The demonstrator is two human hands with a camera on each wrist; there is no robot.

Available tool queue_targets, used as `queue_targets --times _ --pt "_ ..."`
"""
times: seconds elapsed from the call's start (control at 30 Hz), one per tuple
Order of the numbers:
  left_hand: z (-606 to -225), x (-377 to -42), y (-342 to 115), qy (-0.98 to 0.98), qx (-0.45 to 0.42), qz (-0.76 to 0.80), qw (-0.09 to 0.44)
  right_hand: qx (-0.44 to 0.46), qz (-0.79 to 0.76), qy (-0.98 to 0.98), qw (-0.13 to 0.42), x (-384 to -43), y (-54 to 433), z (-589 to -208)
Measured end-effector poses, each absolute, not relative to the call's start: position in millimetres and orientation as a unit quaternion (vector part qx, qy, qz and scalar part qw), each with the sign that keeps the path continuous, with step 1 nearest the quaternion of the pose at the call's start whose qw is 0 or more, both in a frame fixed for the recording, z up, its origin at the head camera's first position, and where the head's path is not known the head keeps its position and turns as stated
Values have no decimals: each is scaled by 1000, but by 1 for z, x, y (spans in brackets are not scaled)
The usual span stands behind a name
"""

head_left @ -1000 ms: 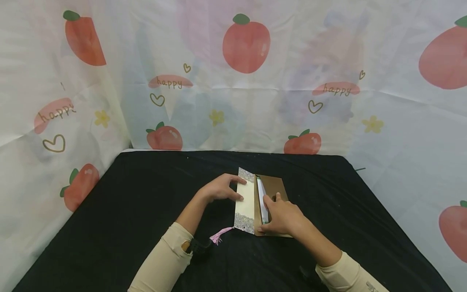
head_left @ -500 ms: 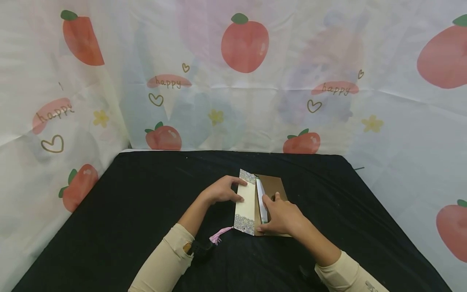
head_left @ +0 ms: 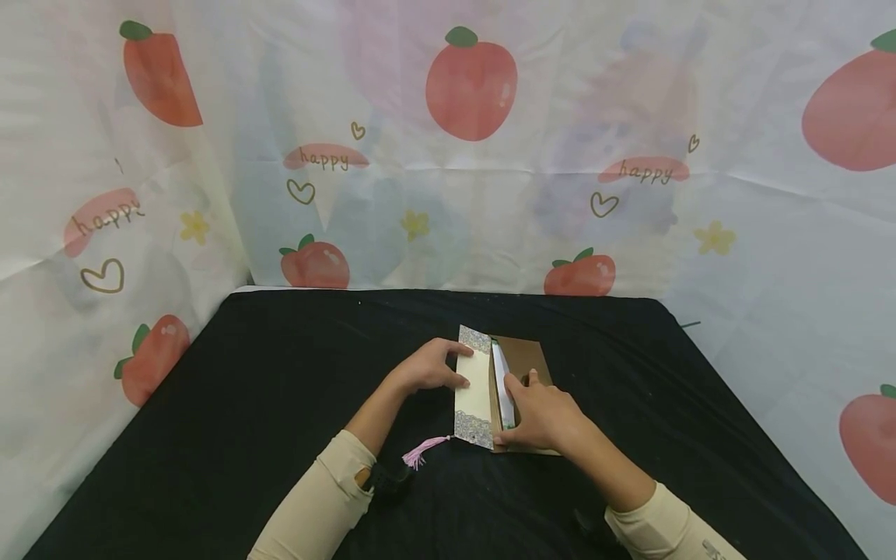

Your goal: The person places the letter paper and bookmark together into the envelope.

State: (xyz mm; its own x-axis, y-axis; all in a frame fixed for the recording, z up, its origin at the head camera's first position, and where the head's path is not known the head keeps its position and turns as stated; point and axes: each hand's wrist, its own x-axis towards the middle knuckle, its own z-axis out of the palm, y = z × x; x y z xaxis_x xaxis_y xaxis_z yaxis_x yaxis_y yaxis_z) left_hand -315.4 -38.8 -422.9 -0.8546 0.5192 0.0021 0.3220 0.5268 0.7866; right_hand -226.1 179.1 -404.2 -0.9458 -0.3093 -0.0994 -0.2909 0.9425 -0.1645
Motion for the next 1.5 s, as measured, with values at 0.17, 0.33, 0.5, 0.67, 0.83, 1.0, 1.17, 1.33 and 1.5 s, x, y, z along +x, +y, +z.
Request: queue_targets --times 0.17,0.33,0.5,0.67,0.83,1.0,1.17,1.33,1.5 --pt "-423 -314 -36 875 239 406 113 -153 -76 983 61 -226 179 -405" --pt "-424 -313 -36 879 239 399 107 -152 -74 984 60 -227 179 -405" --pt "-426 -314 -36 882 231 397 108 -149 -77 984 63 -227 179 -406" --pt "-428 -314 -35 882 226 398 109 -146 -82 983 69 -227 179 -406" --pt "-427 -313 -35 883 225 398 108 -150 -80 983 66 -227 179 -406" --pt "-427 -314 -35 881 225 401 108 -153 -80 983 58 -227 179 -405" --pt "-429 -314 -35 879 219 408 115 -152 -81 983 56 -226 178 -405" --pt "-429 -313 -35 852 208 457 148 -154 -81 983 54 -226 178 -405" --pt "-428 -311 -35 832 202 489 169 -156 -81 983 53 -225 178 -404"
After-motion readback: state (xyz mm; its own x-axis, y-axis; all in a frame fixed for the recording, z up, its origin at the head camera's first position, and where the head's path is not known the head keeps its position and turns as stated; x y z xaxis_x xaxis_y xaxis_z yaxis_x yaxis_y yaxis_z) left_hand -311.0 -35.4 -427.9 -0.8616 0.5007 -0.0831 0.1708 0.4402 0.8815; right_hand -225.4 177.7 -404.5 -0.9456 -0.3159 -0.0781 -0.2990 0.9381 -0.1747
